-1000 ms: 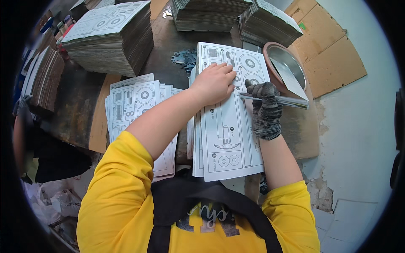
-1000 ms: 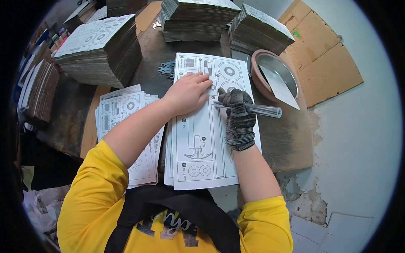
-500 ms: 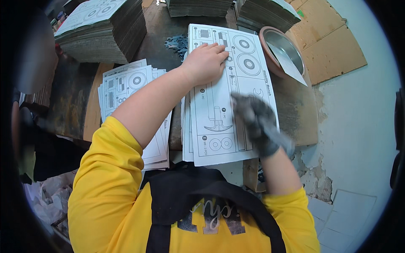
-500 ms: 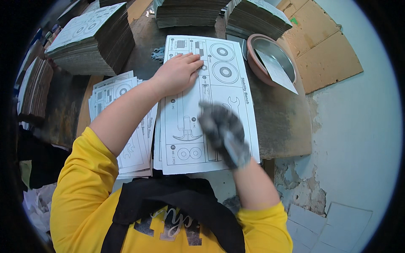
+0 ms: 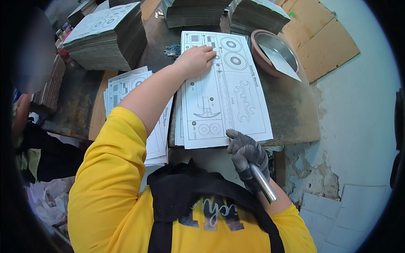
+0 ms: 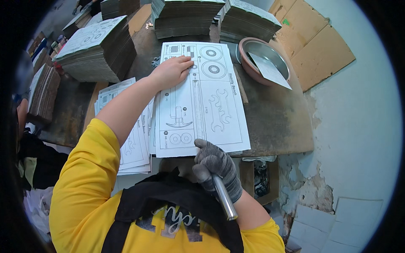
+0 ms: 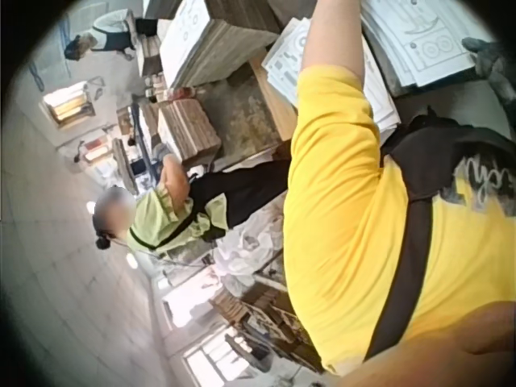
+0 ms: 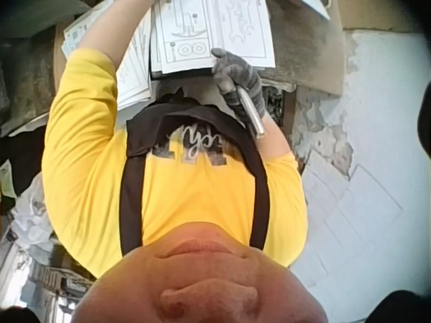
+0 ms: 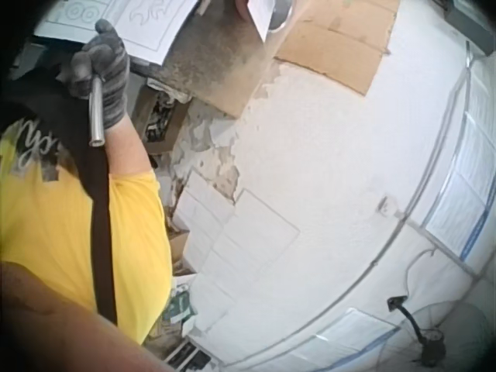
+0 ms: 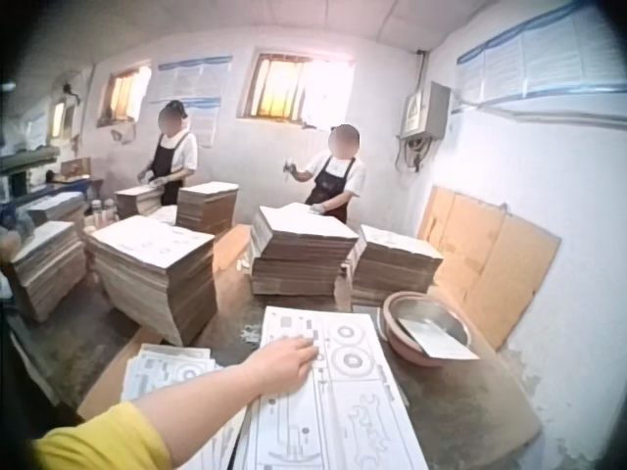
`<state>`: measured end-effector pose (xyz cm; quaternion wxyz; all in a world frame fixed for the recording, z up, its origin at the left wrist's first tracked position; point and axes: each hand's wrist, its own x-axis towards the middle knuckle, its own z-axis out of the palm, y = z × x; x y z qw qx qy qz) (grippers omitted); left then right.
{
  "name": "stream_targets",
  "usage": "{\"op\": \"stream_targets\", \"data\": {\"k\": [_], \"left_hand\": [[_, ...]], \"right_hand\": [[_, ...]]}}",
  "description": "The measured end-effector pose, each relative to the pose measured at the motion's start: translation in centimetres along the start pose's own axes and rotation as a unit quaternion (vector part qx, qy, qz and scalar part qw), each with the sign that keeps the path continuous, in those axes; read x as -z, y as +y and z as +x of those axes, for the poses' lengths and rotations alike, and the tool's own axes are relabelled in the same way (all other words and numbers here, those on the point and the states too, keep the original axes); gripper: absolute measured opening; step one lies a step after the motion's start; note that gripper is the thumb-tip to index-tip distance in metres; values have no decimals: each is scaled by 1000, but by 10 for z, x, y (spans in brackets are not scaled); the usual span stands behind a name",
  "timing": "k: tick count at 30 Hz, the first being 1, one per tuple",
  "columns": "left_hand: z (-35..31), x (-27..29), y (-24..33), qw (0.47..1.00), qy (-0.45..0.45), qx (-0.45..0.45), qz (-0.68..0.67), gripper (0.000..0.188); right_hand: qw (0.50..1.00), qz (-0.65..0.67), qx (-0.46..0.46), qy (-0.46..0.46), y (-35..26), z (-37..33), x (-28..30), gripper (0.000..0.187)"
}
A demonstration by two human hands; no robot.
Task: The person repeatedly punches holes into a stack of printed paper sheets using a handheld punch tool. They align each sheet, press the tool to create holes, then move the punched sheet aside and repeat the process on the next sheet.
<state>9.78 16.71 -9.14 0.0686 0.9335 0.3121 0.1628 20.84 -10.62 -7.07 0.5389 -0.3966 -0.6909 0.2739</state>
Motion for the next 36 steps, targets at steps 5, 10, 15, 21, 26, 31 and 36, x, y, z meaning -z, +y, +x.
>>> {"op": "stream_targets", "data": {"k": [5, 10, 15, 21, 26, 31, 36], "left_hand": [[-29, 15, 19, 994, 108, -16, -5, 32], [-105, 50, 125, 978, -49, -152, -134, 46], [-135, 31, 152, 968, 37, -227, 103, 44], [-144, 95, 137, 979, 128, -143, 73, 47], [-179, 118, 88, 962, 261, -11, 84, 39], [-153, 83, 110, 958, 263, -41, 108, 35], [-142, 35, 135, 989, 70, -100, 89, 41]], "right_hand": [[976, 154, -34, 152, 4, 7, 6, 38], [944, 200, 42, 257, -1, -15, 49, 46], [937, 235, 91, 240, -1, -25, 61, 40], [908, 231, 107, 333, -29, -25, 69, 31], [919, 227, 136, 293, -20, -22, 81, 36], [910, 249, 148, 296, -14, -4, 85, 38], [908, 246, 148, 306, -20, 0, 83, 38]]}}
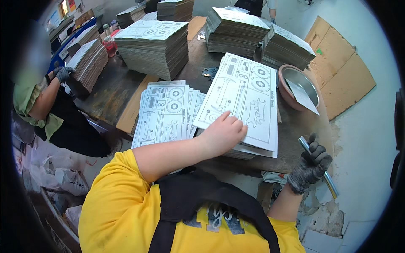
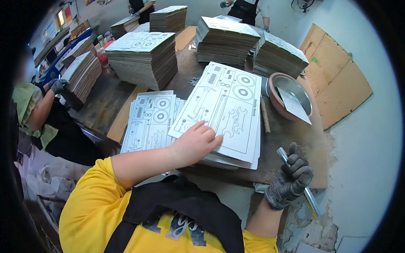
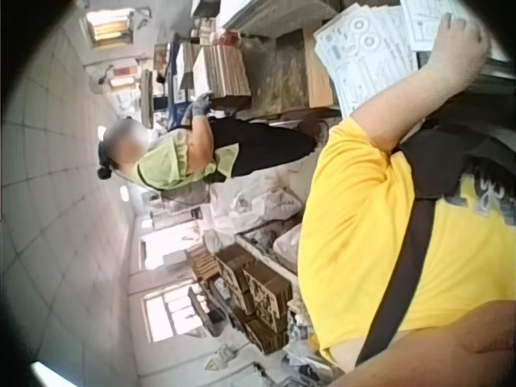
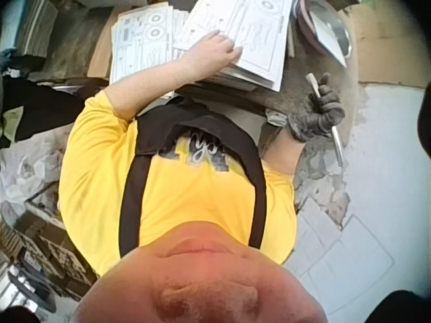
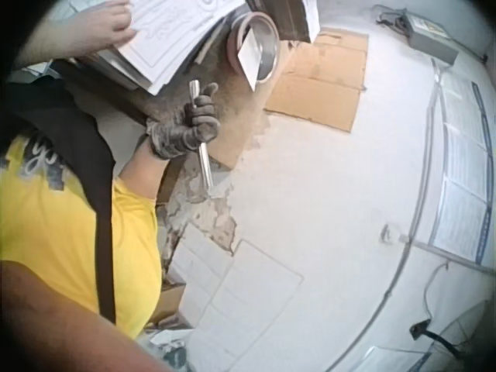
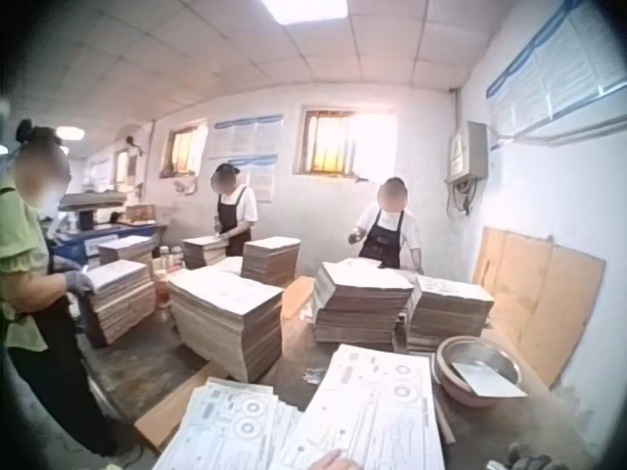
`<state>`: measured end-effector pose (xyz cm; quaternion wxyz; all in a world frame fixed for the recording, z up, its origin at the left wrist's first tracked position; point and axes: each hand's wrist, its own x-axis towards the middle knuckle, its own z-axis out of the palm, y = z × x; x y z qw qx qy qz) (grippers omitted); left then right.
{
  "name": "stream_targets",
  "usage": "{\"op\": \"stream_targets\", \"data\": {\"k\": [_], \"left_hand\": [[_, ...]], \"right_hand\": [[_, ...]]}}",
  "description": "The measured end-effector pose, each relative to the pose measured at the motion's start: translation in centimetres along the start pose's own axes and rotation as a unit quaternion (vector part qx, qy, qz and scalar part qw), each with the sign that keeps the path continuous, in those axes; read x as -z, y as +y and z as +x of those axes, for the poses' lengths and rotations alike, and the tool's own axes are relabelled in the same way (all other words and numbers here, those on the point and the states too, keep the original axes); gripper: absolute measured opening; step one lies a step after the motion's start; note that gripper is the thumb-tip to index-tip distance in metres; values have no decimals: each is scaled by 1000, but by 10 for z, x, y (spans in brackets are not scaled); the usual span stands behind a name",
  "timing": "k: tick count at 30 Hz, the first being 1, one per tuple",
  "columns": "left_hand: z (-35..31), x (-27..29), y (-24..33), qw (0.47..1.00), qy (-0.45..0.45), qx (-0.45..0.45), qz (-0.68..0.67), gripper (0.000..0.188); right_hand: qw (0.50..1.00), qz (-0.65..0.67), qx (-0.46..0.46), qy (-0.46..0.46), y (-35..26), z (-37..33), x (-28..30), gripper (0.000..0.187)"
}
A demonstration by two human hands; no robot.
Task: The person repeatedly punches holes into a stack of printed paper sheets using a handheld punch tool. They align each sheet, press the tool to create holes, then move the punched sheet aside and repeat the process on the next sheet.
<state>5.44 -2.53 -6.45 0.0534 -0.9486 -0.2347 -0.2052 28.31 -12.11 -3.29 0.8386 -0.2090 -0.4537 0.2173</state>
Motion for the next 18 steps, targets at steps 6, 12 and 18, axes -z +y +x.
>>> {"op": "stream_targets", "data": {"k": [6, 12, 18], "left_hand": [[-1, 10, 6, 998, -62, -14, 4, 40], [7, 8, 10, 996, -54, -42, 57, 39], [24, 38, 1, 995, 3, 23, -92, 50]], "right_hand": [[999, -24, -13, 20, -11, -11, 22, 39], [999, -20, -13, 29, -17, -18, 38, 41], [997, 18, -34, 60, -18, -17, 34, 39]]}}
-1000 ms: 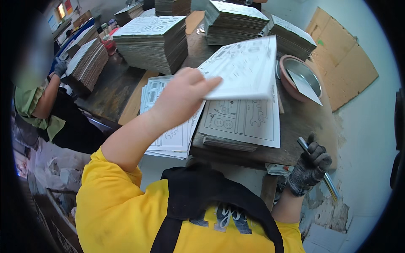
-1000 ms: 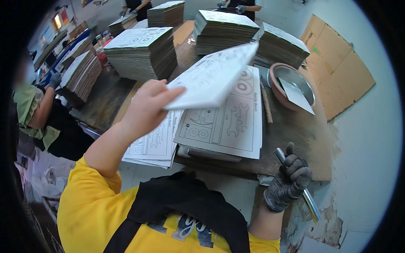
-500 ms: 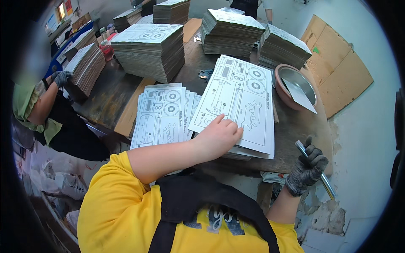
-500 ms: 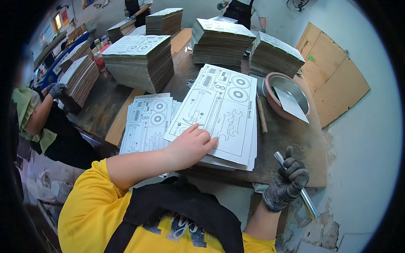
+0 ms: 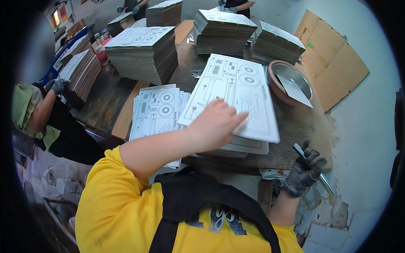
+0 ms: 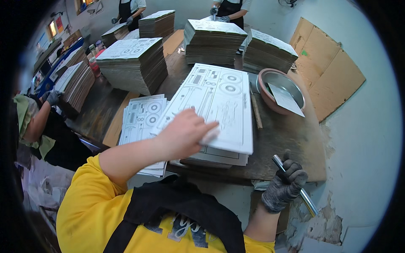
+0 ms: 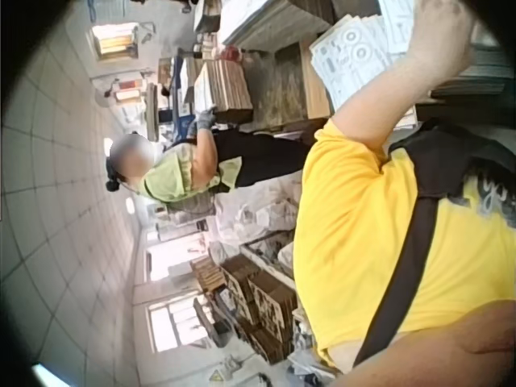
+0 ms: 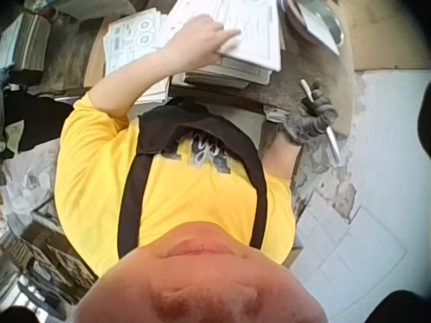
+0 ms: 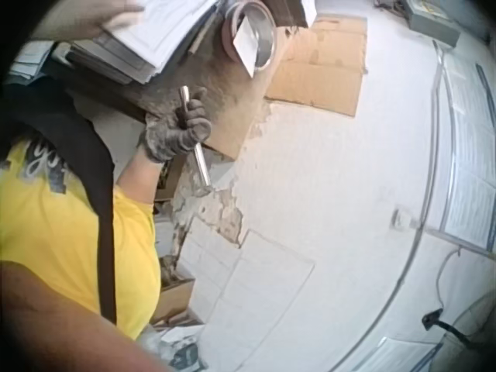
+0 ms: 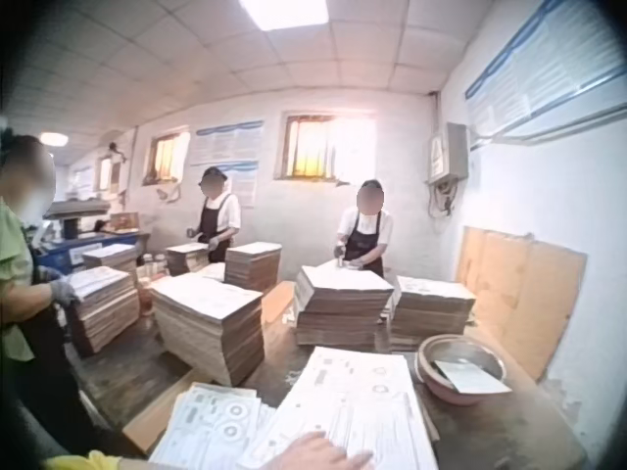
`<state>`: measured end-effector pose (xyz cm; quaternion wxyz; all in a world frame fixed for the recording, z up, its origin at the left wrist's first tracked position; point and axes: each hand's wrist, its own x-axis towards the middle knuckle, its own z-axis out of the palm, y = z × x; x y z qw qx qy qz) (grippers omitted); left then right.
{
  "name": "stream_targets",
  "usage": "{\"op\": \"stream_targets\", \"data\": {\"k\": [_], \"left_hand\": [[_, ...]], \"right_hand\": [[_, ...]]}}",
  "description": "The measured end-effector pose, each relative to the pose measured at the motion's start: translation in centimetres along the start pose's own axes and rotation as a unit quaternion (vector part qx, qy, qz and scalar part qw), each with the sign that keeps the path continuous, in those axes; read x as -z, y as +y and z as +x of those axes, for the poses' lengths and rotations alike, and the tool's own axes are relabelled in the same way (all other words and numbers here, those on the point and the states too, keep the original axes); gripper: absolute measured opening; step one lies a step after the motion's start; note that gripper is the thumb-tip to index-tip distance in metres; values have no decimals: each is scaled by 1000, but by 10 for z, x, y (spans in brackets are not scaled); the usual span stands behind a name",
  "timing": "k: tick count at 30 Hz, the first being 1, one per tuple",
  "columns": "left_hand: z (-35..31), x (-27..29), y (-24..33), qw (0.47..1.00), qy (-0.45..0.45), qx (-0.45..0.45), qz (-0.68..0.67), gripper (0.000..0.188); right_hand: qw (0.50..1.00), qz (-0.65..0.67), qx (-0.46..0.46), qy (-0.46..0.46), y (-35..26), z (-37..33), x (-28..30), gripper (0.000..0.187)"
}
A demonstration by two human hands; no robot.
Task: The person repeatedly punches holes into a stack of printed paper sheets using a handheld punch tool. They align each sheet, press the tool to create holes, then move the punched sheet aside and repeat the process on the next sheet.
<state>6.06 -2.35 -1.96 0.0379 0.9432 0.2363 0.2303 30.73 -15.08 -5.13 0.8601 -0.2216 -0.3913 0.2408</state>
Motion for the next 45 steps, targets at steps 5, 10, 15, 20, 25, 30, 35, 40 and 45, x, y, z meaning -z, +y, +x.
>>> {"op": "stream_targets", "data": {"k": [5, 10, 15, 20, 25, 30, 35, 40, 45], "left_hand": [[-22, 66, -20, 958, 269, 37, 88, 58], [-128, 28, -75, 959, 228, 106, 133, 48], [-281, -73, -112, 964, -14, 243, 108, 38], [-237, -55, -133, 927, -136, 320, -144, 49], [-101, -30, -159, 991, 53, 26, -123, 55], [-29, -37, -98, 989, -145, -12, -24, 60], [18, -33, -117, 991, -113, -25, -60, 47], [88, -79, -166, 994, 37, 88, -57, 37], [93, -116, -177, 994, 61, 94, -11, 38]], "right_hand": [[1000, -20, 8, 14, 7, 5, 2, 40], [999, 34, -19, 20, 22, 14, 5, 38], [995, 32, -56, -70, 44, 25, -5, 38], [994, 0, -68, -81, 65, 28, -42, 37], [985, 21, -142, -100, 94, 41, -82, 39], [979, -53, -126, -152, 135, 71, -117, 39], [974, -68, -136, -166, 180, 101, -111, 34], [966, -122, -213, -85, 229, 95, -106, 30], [960, -129, -239, -72, 235, 89, -95, 32]]}}
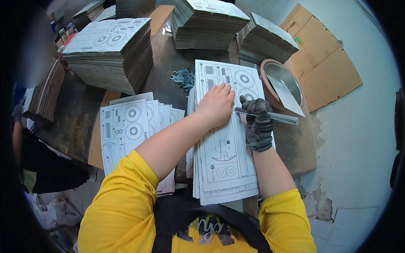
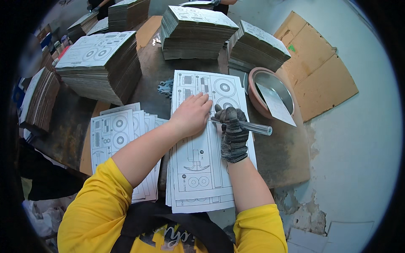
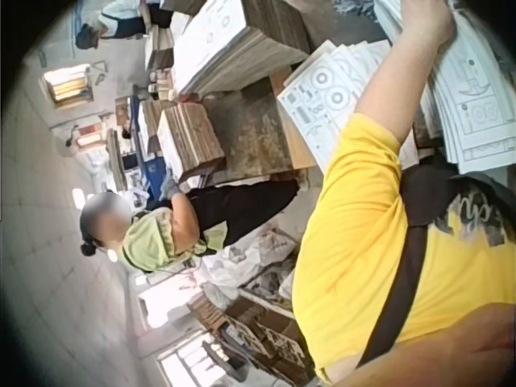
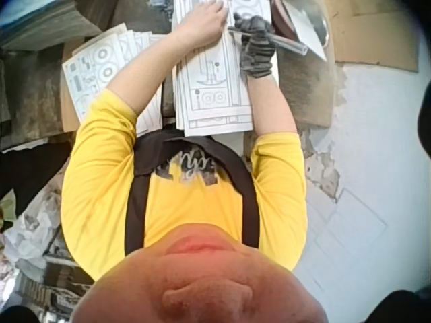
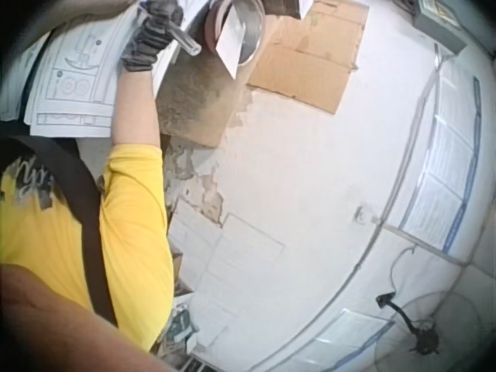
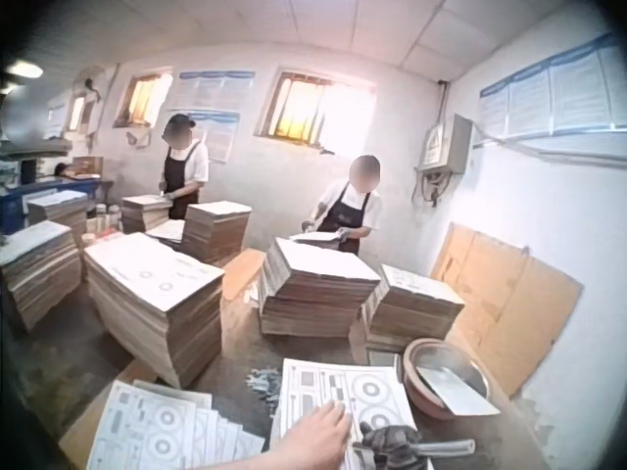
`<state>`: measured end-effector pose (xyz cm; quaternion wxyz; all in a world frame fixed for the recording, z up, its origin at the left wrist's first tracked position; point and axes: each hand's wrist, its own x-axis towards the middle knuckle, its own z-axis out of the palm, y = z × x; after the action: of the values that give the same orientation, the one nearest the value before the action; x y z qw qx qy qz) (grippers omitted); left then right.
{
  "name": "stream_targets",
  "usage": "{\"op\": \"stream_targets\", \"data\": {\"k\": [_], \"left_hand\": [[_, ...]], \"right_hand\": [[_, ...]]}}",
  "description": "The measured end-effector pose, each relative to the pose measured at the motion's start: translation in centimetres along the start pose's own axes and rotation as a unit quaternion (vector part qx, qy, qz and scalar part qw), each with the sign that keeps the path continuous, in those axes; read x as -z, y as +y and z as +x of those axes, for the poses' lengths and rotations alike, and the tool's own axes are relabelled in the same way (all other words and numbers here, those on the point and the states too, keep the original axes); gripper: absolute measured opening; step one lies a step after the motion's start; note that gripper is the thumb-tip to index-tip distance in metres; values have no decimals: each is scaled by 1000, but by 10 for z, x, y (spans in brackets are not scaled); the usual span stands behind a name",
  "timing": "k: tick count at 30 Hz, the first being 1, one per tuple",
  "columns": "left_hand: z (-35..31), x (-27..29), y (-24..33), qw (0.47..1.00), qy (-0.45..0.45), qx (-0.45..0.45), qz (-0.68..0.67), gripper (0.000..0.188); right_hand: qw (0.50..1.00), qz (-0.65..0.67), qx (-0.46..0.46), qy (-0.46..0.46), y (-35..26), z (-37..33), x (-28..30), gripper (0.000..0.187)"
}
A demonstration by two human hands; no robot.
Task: The person repeatedly punches holes into a stack of printed paper sheets using a handheld punch tool. They align each sheet, press the tool to create holes, then move the punched sheet aside and repeat the process on the next sheet.
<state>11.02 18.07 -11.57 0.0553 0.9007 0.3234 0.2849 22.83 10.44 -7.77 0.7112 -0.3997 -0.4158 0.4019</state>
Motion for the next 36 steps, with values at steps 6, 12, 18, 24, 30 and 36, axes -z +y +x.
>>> {"op": "stream_targets", "data": {"k": [6, 12, 18, 24, 30, 36], "left_hand": [[-1, -5, -2, 1000, 8, 5, -12, 38], [3, 3, -1, 999, -44, 18, 16, 42], [4, 9, 3, 994, -91, 29, 44, 38], [5, 11, 8, 994, -87, 21, 56, 37], [-1, 21, 14, 999, -28, 11, 23, 35], [-64, 78, 108, 971, -177, -13, -157, 44]], "right_hand": [[997, -72, -5, -31, 8, 0, 0, 27], [973, -200, -8, -110, 4, -10, 4, 19], [844, 314, -425, -91, -48, -108, 35, 47], [952, -222, 51, -203, -74, -166, 24, 21], [993, -46, 58, -88, -67, -159, 27, 43], [987, 61, 148, -6, -98, -172, 69, 44]]}}
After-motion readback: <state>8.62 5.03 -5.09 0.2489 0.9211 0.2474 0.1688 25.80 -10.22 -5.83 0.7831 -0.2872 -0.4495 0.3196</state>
